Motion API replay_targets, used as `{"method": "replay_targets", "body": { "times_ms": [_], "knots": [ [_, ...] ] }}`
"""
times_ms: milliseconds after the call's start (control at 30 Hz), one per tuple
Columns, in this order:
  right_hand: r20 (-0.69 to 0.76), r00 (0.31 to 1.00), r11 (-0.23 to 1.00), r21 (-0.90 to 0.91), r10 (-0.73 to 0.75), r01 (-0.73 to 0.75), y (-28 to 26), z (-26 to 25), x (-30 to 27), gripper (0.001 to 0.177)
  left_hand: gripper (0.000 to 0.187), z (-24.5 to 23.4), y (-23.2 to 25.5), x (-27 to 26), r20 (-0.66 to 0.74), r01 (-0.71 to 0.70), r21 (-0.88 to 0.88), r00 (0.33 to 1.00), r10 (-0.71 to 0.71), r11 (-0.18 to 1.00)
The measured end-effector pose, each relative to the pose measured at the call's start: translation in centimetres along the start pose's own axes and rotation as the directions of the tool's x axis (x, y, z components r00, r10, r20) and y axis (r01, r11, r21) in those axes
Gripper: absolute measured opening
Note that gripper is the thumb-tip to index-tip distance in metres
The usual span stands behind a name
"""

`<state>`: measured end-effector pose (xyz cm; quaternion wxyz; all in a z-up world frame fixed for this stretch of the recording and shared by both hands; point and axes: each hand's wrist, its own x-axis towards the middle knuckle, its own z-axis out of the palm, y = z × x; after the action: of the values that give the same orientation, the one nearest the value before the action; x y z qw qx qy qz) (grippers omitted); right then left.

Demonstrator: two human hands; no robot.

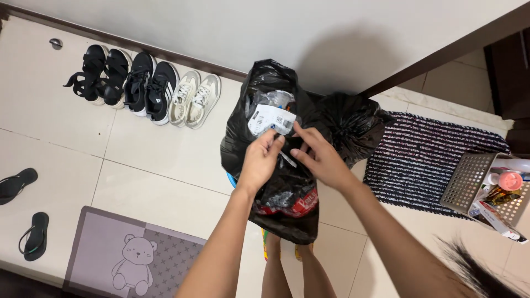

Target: Tying and securing a black plastic trash bag filled with various items.

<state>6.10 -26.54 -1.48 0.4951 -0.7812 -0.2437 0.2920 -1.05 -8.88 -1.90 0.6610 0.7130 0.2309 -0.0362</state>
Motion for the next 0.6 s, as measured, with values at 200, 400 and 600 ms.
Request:
{"method": "replay_targets", "body": {
  "times_ms": [200, 400, 600],
  "knots": [
    [0.024, 0.990, 0.974, -0.177, -0.140, 0.142, -0.7, -0.1, 1.2, 0.027, 0.027, -0.2, 0.8, 0.3, -0.018, -0.052, -0.019, 0.998, 0.052, 0.998],
    [-0.172, 0.868, 0.793, -0.515, -0.466, 0.324, -3.9, 0.5, 1.0, 0.012, 0.038, -0.5, -0.5, 1.3, -0.156, -0.049, -0.346, 0.988, -0.006, 0.937],
    [-0.277, 0.929, 0.969, -0.115, -0.245, 0.221, -1.9, 2.3, 2.2, 0.021, 0.034, 0.1, 1.5, 3.1, -0.190, -0.055, -0.499, 0.981, -0.047, 0.865]
  ]
}}
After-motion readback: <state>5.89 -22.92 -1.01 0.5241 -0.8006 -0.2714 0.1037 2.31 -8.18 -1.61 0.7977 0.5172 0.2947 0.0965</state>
